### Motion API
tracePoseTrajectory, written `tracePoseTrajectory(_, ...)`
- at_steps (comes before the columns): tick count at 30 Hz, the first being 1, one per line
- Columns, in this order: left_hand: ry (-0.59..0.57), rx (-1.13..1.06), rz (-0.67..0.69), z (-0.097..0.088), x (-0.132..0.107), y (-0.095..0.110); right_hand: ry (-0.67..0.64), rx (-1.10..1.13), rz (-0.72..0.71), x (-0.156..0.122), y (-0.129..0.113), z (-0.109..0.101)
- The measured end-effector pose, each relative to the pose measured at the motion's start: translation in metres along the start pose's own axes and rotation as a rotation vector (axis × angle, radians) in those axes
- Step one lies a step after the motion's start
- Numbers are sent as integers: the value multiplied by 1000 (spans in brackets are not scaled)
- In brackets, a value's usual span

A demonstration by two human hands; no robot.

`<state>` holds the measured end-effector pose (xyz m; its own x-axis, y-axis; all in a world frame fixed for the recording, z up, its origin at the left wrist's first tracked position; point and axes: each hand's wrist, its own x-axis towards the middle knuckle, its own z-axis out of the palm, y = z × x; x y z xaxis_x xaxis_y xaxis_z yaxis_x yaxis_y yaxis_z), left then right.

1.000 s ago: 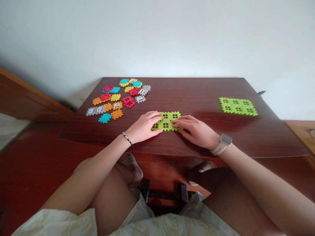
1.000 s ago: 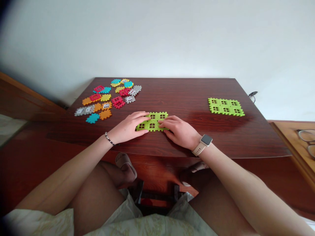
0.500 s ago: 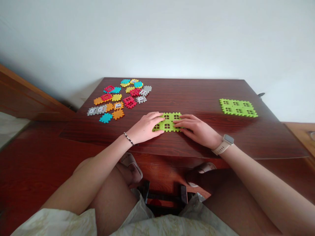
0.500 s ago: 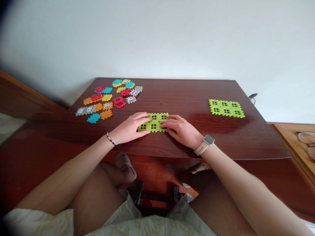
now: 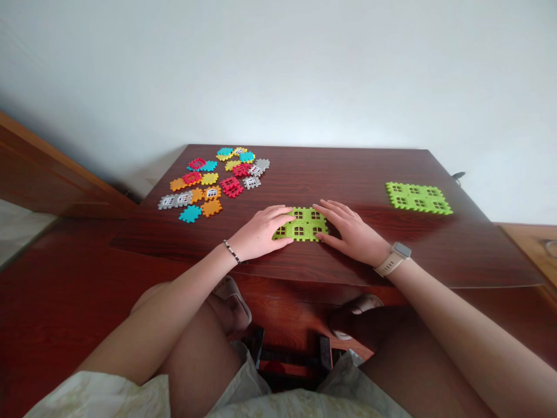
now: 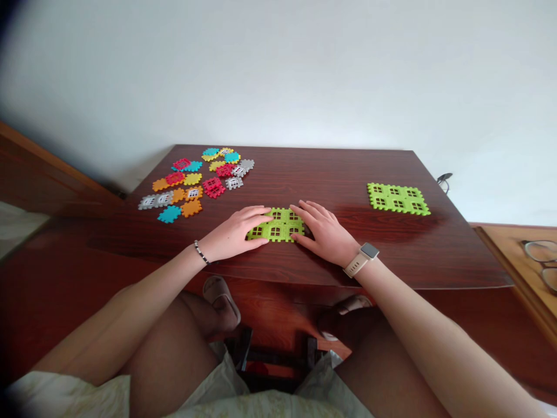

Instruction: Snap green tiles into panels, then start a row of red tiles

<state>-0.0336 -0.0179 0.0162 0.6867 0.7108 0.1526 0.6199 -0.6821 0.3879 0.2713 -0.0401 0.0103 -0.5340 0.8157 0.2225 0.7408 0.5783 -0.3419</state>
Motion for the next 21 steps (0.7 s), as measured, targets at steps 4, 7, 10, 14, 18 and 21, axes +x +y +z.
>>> tracePoseTrajectory(4, 5, -20, 20, 1, 0, 1, -25, 18, 38, 0, 11, 2)
tracePoseTrajectory(7, 16, -20, 24, 3, 0, 1, -5, 51, 51, 1, 13, 4)
tracePoseTrajectory(10, 24, -20, 26, 4, 1, 1, 20, 83, 55, 3, 13, 6)
tracePoseTrajectory(14, 34, -25, 32, 4, 0, 1, 45, 147, 52, 8, 13, 5)
tracePoseTrajectory(18, 36, -26, 37, 4, 0, 1, 73, 208, 58, 11, 9, 2)
tracePoseTrajectory(21, 59, -38, 56, 5, 0, 1, 115, 252, 39, 11, 4, -2)
